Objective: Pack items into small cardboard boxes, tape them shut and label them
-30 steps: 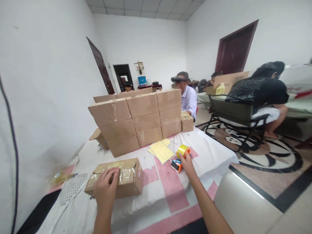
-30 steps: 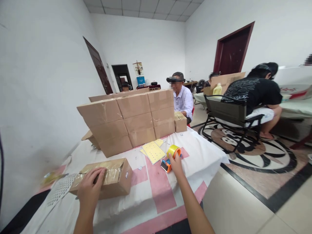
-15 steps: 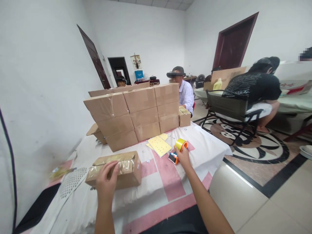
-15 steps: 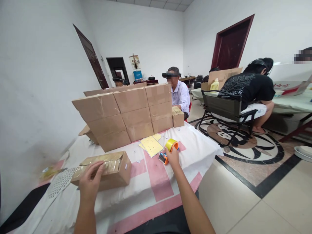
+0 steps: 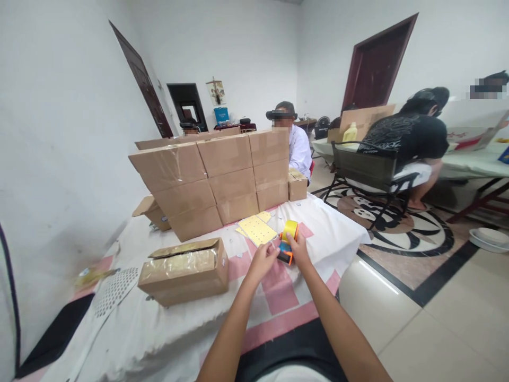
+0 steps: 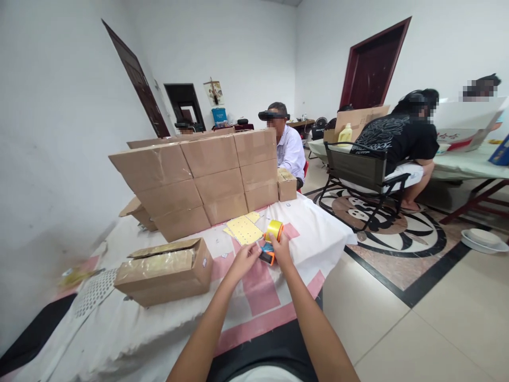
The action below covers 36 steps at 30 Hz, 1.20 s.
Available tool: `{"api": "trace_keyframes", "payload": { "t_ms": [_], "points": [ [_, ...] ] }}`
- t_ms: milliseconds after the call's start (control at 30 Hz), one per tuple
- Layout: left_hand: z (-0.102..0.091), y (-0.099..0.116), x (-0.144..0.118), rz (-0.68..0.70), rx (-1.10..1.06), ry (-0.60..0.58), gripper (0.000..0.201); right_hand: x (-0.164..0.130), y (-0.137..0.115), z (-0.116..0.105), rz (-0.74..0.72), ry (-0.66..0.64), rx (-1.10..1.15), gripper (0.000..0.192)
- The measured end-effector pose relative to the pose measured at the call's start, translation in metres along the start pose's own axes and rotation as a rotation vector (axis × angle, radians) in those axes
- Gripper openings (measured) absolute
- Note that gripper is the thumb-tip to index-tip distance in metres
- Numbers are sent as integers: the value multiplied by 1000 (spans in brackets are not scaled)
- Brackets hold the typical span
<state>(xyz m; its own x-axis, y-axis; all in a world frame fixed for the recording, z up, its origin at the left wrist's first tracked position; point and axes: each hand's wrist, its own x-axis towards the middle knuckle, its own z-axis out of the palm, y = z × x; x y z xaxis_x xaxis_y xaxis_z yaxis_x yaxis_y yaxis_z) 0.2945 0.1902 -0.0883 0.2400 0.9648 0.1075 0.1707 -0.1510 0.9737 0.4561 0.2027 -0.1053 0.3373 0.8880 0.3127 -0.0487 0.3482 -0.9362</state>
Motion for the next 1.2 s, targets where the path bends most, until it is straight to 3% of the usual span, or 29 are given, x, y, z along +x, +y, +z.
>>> {"api": "trace_keyframes", "payload": {
  "t_ms": [133, 333, 467, 667, 933, 1200],
  "points": [
    [17, -7, 18, -27, -108, -104, 53, -1, 4, -2, 2, -41, 28, 53],
    [26, -12, 12, -13, -190, -54, 57, -2, 10, 2, -5, 220, -60, 70],
    [20, -6, 10, 10, -129, -17, 45, -2, 12, 6, -33, 117, -30, 68],
    [13, 7, -2, 52, -22, 45, 17, 0, 19, 6, -115, 66, -33, 63],
    [3, 10, -10, -42, -83, -154, 32, 0, 14, 5, -220, 102, -144, 64],
    [-3, 7, -20, -109, -92, -169, 28, 1, 17, 4, -175, 128, -186, 65]
  ]
}}
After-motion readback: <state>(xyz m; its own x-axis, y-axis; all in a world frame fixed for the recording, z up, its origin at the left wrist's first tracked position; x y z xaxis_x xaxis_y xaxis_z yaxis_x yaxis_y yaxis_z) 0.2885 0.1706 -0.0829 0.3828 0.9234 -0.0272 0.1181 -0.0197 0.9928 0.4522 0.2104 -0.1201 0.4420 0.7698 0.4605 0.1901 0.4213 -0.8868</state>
